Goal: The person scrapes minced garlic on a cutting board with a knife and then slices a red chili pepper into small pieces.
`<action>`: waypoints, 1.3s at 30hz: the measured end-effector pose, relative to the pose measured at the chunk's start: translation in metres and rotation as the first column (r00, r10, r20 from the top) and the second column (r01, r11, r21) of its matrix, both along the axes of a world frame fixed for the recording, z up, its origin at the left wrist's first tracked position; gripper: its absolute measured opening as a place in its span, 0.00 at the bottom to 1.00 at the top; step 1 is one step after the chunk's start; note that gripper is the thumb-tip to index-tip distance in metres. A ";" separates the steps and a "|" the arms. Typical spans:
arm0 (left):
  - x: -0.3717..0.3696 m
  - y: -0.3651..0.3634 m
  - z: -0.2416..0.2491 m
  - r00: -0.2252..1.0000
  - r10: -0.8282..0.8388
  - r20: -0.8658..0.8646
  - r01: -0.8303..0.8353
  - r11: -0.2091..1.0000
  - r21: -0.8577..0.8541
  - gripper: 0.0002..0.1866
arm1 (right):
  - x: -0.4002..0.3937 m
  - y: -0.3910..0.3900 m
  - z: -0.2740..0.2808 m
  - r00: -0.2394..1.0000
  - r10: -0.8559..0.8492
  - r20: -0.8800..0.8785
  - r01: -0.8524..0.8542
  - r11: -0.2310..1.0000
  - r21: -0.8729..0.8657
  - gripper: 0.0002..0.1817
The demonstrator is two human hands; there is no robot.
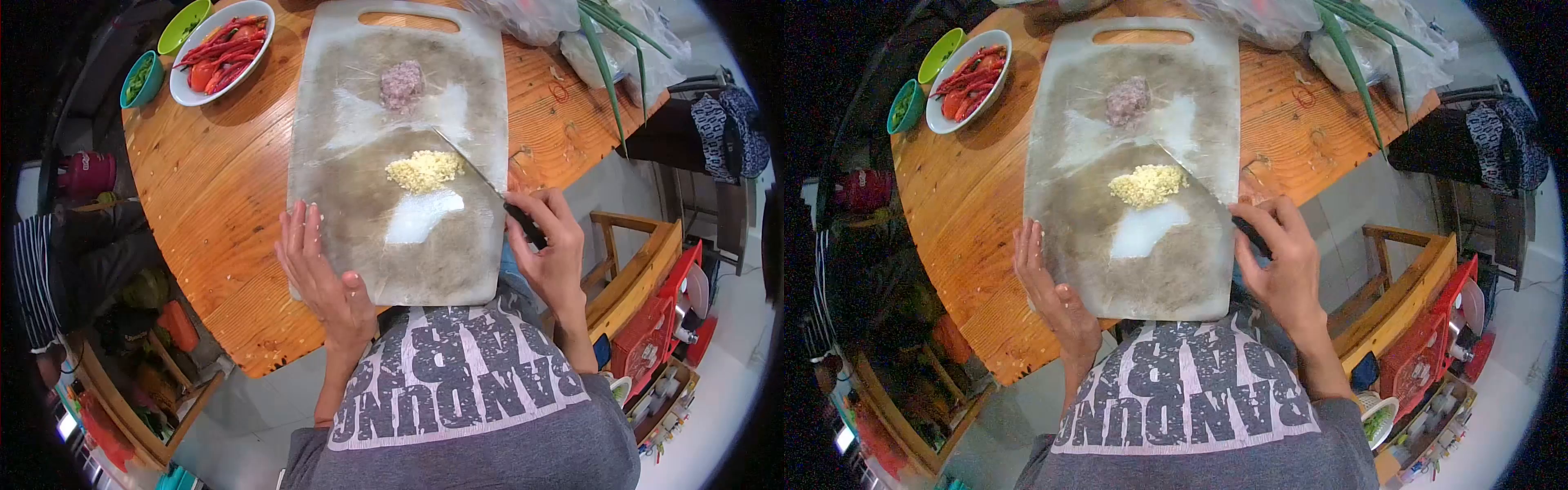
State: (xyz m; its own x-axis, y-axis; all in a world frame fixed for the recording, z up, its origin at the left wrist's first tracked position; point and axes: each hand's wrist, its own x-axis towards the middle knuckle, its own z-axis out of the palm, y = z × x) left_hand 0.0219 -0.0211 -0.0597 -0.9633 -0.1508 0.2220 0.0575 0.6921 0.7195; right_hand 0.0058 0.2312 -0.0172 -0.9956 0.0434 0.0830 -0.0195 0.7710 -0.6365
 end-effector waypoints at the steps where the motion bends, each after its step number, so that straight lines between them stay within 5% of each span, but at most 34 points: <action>1: 0.001 0.001 0.002 1.000 -0.004 0.006 0.004 1.000 -0.013 0.45 | 0.000 -0.001 0.002 1.000 0.014 0.025 -0.014 1.000 -0.010 0.17; 11: 0.008 -0.001 0.000 0.999 0.043 -0.005 -0.042 0.993 0.113 0.42 | -0.021 0.000 0.019 0.987 0.158 -0.001 -0.158 0.987 0.009 0.17; 17: -0.007 0.008 0.016 0.989 -0.140 -0.041 0.129 0.972 -0.198 0.35 | -0.048 0.014 0.024 0.910 0.368 0.191 -0.309 0.909 -0.281 0.17; 20: -0.018 0.025 0.029 0.959 -0.280 0.053 0.280 0.889 -0.364 0.33 | -0.059 0.010 0.030 0.859 0.337 0.384 -0.151 0.885 -0.440 0.17; 29: -0.026 0.050 0.018 0.893 -0.431 0.127 0.426 0.723 -0.543 0.36 | -0.069 0.017 0.005 0.856 0.462 0.233 -0.297 0.807 -0.510 0.16; 39: -0.025 0.053 0.016 0.917 -0.367 0.158 0.370 0.630 -0.683 0.39 | -0.073 0.021 0.014 0.827 0.462 0.321 -0.246 0.810 -0.533 0.17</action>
State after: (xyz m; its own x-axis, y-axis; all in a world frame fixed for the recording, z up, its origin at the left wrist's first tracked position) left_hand -0.0031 0.0316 -0.0434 -0.9051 0.4108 0.1094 0.4177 0.9072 0.0498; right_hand -0.0676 0.2517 -0.0031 -0.8757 -0.3950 -0.2777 0.1168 0.3847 -0.9156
